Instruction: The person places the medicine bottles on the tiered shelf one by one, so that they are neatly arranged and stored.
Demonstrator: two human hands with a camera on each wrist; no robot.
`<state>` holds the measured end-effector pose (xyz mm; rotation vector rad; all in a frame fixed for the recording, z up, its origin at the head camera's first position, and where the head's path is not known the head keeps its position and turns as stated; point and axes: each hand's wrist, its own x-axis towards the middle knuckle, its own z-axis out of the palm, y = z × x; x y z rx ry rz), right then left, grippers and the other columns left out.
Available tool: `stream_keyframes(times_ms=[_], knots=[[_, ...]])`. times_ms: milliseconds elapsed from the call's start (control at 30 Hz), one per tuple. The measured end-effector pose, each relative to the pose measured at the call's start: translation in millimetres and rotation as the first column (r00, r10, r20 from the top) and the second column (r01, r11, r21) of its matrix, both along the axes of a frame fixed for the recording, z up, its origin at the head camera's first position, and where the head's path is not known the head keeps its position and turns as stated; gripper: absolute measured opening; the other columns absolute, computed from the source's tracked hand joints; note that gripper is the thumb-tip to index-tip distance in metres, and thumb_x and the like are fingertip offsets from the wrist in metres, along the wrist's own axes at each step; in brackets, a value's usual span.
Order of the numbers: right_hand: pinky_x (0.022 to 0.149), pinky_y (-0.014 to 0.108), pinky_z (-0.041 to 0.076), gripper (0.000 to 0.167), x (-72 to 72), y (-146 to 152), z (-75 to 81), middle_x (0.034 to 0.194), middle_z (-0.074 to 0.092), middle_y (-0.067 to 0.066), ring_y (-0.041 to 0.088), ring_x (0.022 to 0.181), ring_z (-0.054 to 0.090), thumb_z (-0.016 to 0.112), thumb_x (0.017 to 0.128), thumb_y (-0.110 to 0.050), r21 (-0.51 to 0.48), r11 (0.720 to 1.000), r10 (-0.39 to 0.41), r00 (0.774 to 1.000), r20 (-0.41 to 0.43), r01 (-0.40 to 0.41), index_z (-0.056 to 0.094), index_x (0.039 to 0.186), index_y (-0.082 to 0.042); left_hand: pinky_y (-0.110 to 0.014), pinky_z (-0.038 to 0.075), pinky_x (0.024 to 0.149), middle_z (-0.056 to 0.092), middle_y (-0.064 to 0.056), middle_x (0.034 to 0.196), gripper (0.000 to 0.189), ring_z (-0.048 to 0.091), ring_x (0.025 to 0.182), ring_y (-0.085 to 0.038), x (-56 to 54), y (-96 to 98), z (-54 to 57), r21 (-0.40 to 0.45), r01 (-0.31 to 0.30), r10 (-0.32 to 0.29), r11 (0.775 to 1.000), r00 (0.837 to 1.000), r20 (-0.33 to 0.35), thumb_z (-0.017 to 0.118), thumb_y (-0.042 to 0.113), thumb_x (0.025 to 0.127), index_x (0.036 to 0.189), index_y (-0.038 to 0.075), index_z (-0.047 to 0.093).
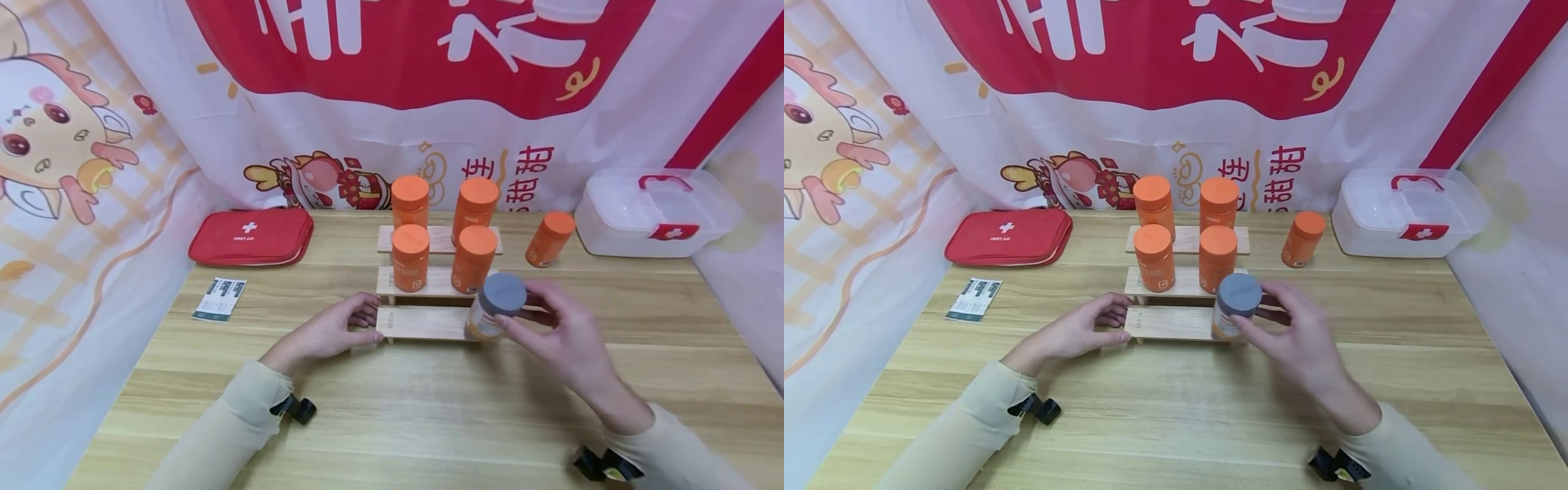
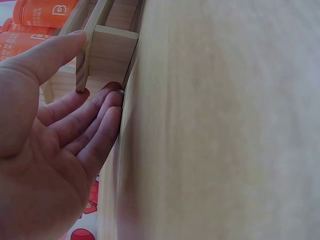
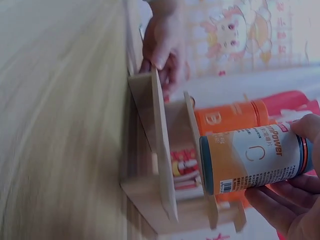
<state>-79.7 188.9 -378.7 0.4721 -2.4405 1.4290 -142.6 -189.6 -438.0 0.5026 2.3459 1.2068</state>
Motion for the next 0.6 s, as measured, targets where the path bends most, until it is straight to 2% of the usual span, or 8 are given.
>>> stream_keyframes(times_ms=[233,467,600], knots=[[0.089,0.017,0.064,0.05,-4.8,-22.8,-5.6,0.124,0.076,0.016,0.003,0.106,0.073,0.091,0.085,-0.001,0.018,0.997,0.074,0.997,0.007,-0.074,0.071,0.13,0.001,-0.048,0.055,0.116,0.068,-0.008,0.136,0.063,0.065,0.128,-0.025,-0.3,-1.5,-1.2,0.002,0.004,-0.004,1.0,1.0,0.0,0.081,0.03,0.099,0.15,0.007,0.052],[0.087,0.022,0.066,0.05,-8.6,-41.1,-8.8,0.123,0.075,0.016,0.023,0.106,0.077,0.09,0.086,-0.001,0.006,0.994,0.107,0.994,0.026,-0.107,0.069,0.131,0.002,-0.049,0.054,0.117,0.068,-0.009,0.138,0.062,0.065,0.129,-0.026,1.0,-1.1,-0.5,0.011,0.005,-0.006,1.0,1.0,0.008,0.08,0.029,0.099,0.15,0.007,0.052],[0.088,0.023,0.066,0.051,-10.6,-49.8,-7.7,0.125,0.074,0.015,0.027,0.109,0.076,0.09,0.086,-0.002,-0.007,0.993,0.117,0.993,0.03,-0.117,0.068,0.132,0.001,-0.049,0.054,0.117,0.068,-0.009,0.137,0.062,0.065,0.129,-0.027,0.8,-1.1,-1.0,0.018,0.007,-0.007,1.0,1.0,0.004,0.08,0.028,0.099,0.15,0.007,0.052]])
